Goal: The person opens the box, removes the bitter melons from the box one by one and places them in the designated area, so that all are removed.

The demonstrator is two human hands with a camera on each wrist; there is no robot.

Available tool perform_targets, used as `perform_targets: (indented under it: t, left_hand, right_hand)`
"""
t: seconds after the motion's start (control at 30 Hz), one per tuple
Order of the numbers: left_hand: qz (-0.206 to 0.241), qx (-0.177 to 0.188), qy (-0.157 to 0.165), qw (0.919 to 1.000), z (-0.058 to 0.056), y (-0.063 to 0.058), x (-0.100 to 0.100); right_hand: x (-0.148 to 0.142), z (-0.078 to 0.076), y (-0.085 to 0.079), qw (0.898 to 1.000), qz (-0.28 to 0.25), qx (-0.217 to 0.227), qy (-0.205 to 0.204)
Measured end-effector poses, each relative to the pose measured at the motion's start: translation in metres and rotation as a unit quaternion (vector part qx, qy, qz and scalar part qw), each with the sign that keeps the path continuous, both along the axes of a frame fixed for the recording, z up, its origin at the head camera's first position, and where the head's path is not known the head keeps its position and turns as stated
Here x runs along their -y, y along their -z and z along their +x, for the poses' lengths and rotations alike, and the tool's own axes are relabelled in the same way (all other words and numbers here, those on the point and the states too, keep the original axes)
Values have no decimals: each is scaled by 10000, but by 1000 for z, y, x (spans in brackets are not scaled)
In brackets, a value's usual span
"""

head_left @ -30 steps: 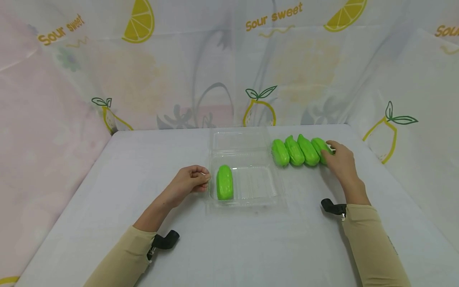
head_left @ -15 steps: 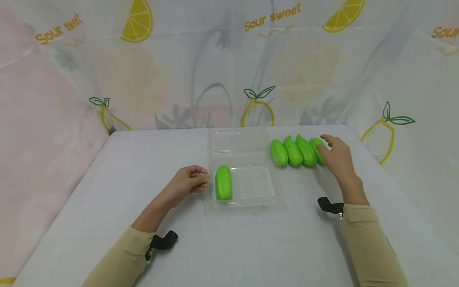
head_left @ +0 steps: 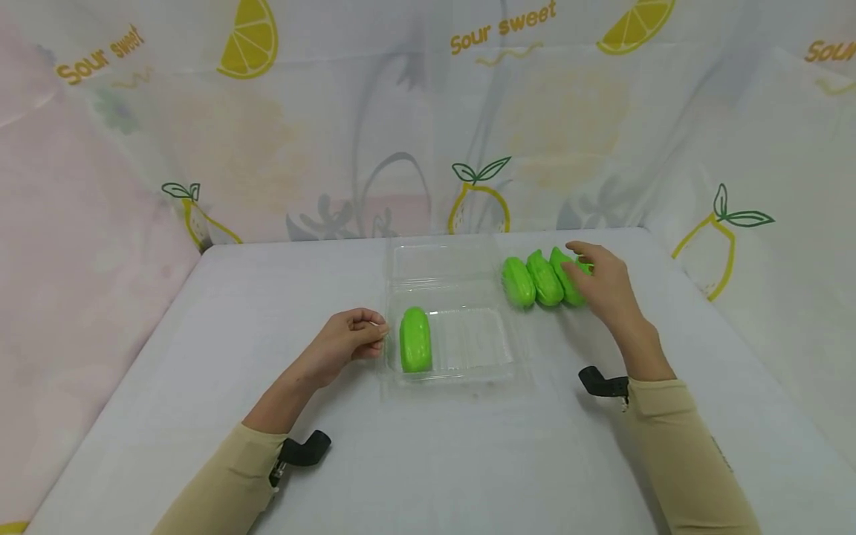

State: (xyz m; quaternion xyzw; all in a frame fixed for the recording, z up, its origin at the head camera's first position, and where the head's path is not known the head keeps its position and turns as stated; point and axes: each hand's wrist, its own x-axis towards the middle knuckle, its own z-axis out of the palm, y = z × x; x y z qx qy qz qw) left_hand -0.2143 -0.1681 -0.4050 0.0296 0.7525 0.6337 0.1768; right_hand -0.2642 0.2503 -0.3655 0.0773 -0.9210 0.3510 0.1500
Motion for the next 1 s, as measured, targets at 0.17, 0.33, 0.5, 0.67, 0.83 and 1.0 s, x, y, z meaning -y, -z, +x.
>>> perform_targets:
  t: [0.17,0.33,0.5,0.67,0.83,1.0]
  left_hand:
    - [39,37,2,10000,1,-2,0]
    - [-19,17,-19,10000,0,-2,1]
    - [-43,18,-32,10000,-1,0,0]
    - [-4,12,-35,10000,-2,0,0]
    - [40,40,-36,10000,-1,-1,0]
    - [79,51,-50,9999,0,-1,-1]
  right_hand:
    - [15,3,-2,9994,-70,98,-323]
    - [31,6,-5,9979,-4,106,-645]
    - [43,9,-4,9957,121,352,-845]
    - [58,12,-5,9927,164,283,-1157]
    - [79,22,-7,9879,257,404,-1474]
    - [98,33,-5,9808,309,587,-1836]
